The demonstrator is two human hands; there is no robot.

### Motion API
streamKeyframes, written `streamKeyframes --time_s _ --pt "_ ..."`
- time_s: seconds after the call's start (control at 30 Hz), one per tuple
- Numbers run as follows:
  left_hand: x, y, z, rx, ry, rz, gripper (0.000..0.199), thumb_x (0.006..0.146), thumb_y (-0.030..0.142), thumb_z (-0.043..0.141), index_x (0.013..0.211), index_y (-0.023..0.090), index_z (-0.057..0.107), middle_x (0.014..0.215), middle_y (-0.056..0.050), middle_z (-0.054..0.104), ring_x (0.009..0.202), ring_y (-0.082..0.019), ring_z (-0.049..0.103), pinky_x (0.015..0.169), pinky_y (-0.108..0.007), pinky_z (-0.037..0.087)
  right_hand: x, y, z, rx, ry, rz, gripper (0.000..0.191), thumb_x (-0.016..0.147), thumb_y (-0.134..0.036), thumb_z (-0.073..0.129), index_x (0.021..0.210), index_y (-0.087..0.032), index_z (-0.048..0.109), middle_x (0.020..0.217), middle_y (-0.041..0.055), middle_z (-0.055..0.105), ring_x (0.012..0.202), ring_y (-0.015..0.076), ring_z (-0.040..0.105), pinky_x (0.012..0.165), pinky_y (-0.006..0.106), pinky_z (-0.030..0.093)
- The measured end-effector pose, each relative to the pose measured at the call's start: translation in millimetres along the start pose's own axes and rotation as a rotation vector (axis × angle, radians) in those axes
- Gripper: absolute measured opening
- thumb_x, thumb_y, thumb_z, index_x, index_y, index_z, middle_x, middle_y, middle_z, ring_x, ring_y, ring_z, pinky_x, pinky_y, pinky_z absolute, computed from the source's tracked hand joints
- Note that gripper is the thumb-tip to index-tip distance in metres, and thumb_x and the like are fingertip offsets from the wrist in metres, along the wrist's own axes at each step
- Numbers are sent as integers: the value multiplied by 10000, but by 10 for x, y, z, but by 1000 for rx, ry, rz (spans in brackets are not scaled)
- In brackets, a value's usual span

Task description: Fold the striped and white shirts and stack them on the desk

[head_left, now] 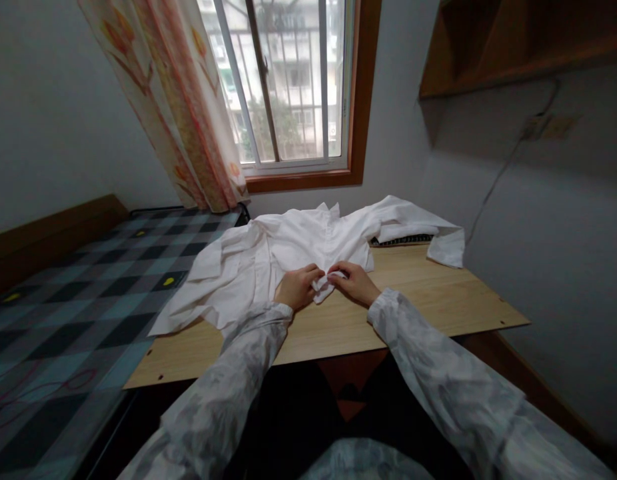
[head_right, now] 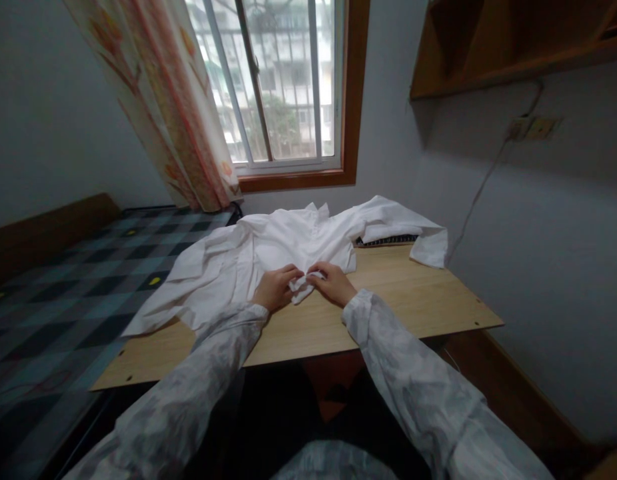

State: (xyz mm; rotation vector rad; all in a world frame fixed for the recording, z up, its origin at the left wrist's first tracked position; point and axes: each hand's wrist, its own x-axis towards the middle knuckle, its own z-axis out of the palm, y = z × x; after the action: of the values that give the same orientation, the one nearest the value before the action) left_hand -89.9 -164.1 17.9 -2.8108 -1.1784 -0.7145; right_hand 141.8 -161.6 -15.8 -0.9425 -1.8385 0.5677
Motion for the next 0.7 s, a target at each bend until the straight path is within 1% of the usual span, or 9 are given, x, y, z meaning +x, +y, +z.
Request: streamKeyframes --time_s 0.1,0.2,0.3,0.43,0.57,0.7 --pt "12 51 -16 5 -4 -36 211 973 283 661 1175 276 724 1175 -51 738 915 -216 728 744 -316 490 -5 -40 -11 -57 22 -81 116 986 -326 700 1002 -226 756 968 40 763 911 220 682 869 346 513" --pt "24 80 -25 -9 3 -48 213 956 247 657 1163 274 698 1183 -48 726 907 -220 726 732 -315 487 -16 -50 -12 -111 8 -126 103 1026 -305 649 1019 -227 716 982 48 729 934 223 666 885 345 510" --pt "34 93 -21 -28 8 -41 199 960 258 655 1157 268 683 1178 -51 731 902 -230 725 733 -323 484 -29 -37 1 -151 -23 -134 112 1067 -301 581 1060 -229 666 1010 60 700 952 228 653 893 347 510" --pt "48 88 23 -39 14 -88 254 927 223 678 1177 268 685 1084 -40 760 927 -248 733 767 -331 487 -36 -21 36 -178 -54 -144 138 1100 -302 509 1092 -221 621 1033 79 673 978 240 647 920 364 510" --pt "53 52 76 -47 29 -76 281 926 213 677 1200 267 713 1131 -49 777 965 -253 744 794 -338 501 -35 -28 45 -156 -74 -122 146 1105 -324 516 1113 -220 618 1038 77 682 976 242 658 915 369 515" --pt "31 13 75 -40 42 -67 282 935 218 676 1202 281 740 1160 -49 784 960 -245 750 789 -334 505 -40 -57 -16 -129 -84 -125 154 1095 -344 554 1119 -220 643 1046 72 706 971 236 668 896 356 510"
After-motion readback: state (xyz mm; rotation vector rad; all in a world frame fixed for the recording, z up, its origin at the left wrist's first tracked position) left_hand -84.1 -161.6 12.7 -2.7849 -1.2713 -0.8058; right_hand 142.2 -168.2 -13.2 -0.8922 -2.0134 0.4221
